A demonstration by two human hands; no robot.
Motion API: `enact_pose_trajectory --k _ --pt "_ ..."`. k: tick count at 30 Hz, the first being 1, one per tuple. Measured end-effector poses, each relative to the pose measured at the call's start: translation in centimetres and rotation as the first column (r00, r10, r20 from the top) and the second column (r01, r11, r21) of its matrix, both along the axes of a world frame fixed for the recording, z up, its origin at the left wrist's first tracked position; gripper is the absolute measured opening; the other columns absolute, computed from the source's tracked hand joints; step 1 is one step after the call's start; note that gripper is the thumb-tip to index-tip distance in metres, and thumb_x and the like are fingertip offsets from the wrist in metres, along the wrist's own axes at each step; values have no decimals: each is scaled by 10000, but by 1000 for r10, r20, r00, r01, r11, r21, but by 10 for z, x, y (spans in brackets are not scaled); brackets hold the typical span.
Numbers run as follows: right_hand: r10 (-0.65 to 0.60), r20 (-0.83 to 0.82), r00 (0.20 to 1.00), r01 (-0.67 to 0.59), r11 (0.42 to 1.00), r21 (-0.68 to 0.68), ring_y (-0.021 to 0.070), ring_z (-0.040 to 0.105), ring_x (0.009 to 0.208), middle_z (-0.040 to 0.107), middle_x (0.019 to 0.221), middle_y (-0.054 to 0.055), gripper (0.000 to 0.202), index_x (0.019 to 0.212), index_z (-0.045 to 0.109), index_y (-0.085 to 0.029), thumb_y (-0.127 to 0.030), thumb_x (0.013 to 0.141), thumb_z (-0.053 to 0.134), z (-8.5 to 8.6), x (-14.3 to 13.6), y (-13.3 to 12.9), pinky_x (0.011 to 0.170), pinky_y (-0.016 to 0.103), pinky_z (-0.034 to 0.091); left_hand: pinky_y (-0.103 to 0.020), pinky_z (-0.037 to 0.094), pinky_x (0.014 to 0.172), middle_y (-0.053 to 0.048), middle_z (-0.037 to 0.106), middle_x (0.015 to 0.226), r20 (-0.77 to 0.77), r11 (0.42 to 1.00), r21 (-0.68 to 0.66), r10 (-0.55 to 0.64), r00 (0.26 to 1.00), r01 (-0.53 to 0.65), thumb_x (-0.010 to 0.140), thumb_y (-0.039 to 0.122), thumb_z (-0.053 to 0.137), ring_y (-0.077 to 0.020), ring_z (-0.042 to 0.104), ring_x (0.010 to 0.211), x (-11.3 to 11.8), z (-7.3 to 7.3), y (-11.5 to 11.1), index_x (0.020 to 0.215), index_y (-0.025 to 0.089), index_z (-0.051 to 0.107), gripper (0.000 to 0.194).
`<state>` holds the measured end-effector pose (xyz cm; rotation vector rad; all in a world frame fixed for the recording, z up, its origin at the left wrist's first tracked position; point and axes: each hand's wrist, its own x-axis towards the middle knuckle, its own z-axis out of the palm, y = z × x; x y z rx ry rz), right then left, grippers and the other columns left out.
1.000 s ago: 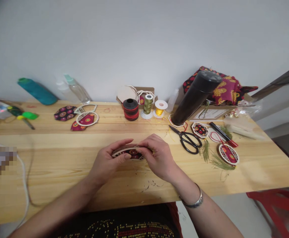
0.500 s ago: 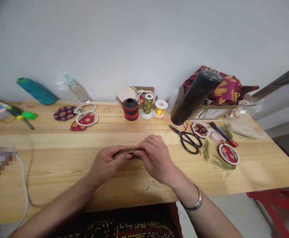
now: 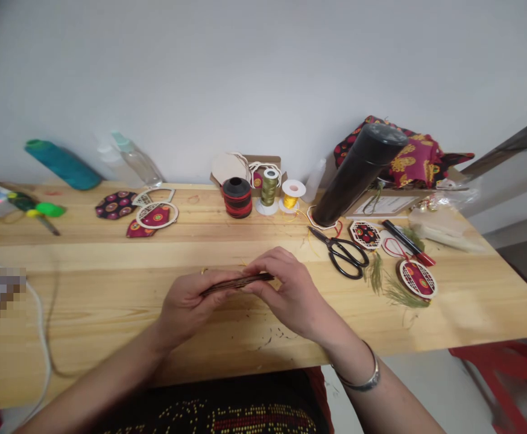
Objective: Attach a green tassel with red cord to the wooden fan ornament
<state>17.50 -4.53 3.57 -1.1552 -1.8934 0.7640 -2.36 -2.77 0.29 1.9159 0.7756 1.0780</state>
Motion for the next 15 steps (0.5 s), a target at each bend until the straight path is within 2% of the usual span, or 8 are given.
enact_pose_trajectory --k 5,9,15 --pt "64 -7 998 -64 993 -98 161 591 887 646 919 32 152 986 661 -236 -257 836 646 5 8 0 794 330 483 -233 569 744 -27 749 987 -39 997 77 -1 999 4 839 142 600 -129 705 847 -1 -4 0 1108 248 659 295" --pt "71 -24 997 -72 995 -69 157 592 878 640 908 38 120 960 675 -231 -227 866 602 3 8 1 786 331 492 -247 564 789 -29 738 1035 -62 992 125 -12 998 20 836 140 603 -139 697 909 -1 -4 0 1150 259 639 338" --pt "63 -41 997 -65 996 -64 150 596 853 639 888 33 105 932 683 -231 -212 851 619 -1 8 3 760 321 500 -264 579 770 -37 742 1017 -59 988 153 -14 998 23 836 149 604 -147 703 886 0 -2 1 1152 269 638 340"
